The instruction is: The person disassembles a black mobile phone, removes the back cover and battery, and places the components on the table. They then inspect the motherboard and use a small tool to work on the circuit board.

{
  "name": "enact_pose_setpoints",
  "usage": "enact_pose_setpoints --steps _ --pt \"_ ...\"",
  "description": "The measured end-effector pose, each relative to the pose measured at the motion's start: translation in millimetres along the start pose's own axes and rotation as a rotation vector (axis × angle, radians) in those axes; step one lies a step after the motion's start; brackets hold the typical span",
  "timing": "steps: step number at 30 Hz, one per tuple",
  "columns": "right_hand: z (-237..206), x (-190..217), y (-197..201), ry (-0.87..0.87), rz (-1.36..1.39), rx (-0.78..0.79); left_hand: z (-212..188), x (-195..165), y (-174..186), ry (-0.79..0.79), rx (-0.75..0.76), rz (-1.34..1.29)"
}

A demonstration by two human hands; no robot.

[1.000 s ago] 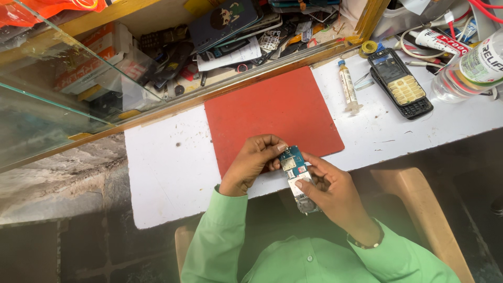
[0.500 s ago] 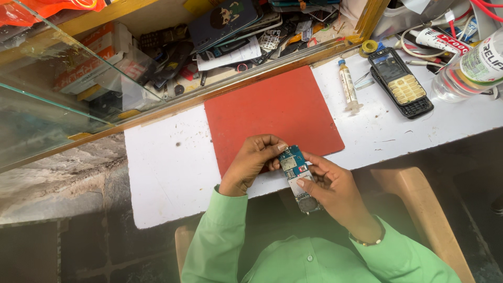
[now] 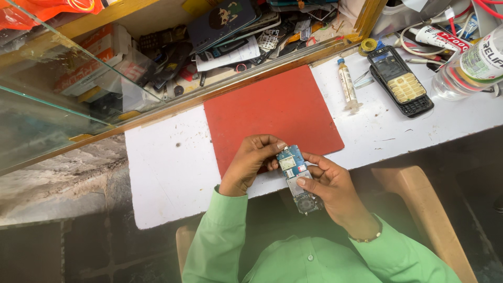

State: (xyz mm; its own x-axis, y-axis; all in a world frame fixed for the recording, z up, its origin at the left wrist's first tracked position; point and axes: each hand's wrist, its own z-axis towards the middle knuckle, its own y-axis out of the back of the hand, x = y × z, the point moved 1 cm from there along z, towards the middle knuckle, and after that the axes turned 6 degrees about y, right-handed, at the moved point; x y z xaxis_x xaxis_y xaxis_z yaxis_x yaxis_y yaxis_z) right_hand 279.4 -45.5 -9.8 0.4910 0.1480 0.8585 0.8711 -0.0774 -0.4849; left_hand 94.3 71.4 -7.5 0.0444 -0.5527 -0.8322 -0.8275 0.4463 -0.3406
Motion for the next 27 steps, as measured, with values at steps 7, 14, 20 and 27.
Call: enact_pose_setpoints --steps 7,14,20,27 --pt "-0.3 -5.5 0.1 0.007 0.015 0.000 -0.3 1.2 3.0 -0.010 0.019 -0.022" --pt "-0.7 -3.8 -3.2 0.005 0.013 -0.022 -0.4 0.2 2.1 -0.020 0.023 0.005" --pt "-2.0 2.2 -5.8 -0.026 0.041 -0.052 -1.8 -0.8 -0.9 -0.030 0.021 0.018" --pt "-2.0 5.4 -6.9 -0.030 0.039 -0.054 -3.7 -3.6 -2.9 -0.011 0.001 0.010"
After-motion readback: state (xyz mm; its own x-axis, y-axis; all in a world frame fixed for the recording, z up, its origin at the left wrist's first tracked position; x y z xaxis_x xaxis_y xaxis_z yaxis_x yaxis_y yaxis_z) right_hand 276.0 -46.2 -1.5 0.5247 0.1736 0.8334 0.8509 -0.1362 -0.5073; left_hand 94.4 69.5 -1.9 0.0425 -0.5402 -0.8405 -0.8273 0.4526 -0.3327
